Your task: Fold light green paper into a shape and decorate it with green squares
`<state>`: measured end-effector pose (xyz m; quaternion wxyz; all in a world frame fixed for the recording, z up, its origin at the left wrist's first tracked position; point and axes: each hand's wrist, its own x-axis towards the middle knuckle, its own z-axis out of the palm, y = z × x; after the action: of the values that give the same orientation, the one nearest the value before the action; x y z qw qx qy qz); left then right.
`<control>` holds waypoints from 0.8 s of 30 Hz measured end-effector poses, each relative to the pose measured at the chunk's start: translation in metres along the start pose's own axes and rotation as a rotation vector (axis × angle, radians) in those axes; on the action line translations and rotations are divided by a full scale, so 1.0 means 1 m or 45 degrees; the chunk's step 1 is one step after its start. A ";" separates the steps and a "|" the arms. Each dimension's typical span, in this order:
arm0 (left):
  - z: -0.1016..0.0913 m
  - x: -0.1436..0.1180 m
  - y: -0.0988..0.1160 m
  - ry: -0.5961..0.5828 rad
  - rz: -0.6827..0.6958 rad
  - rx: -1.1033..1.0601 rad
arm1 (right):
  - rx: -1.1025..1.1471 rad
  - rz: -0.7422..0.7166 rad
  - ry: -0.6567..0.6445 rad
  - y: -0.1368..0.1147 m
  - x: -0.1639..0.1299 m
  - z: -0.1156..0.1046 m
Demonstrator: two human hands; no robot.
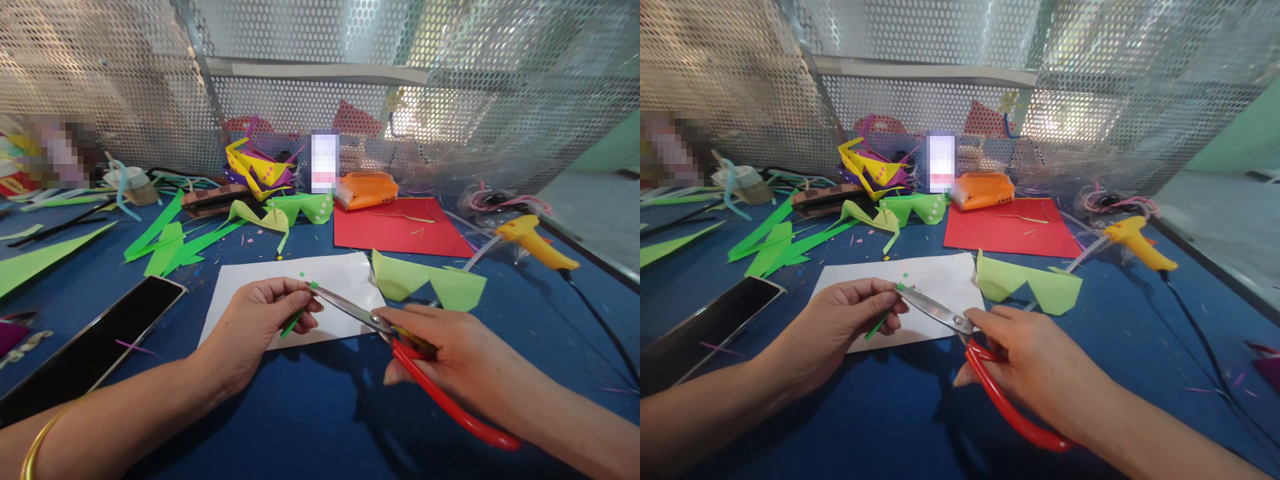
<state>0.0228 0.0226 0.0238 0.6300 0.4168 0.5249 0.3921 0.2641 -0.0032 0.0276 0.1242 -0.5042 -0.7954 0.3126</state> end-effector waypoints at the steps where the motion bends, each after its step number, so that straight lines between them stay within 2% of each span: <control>1: 0.000 0.000 0.000 0.000 -0.001 -0.004 | -0.003 0.003 -0.003 0.000 0.001 0.000; 24: -0.003 0.001 -0.002 -0.014 -0.026 0.025 | 0.004 -0.010 0.027 -0.001 0.000 -0.002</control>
<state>0.0203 0.0236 0.0215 0.6328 0.4195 0.5296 0.3783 0.2639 -0.0027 0.0297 0.1347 -0.5040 -0.7956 0.3080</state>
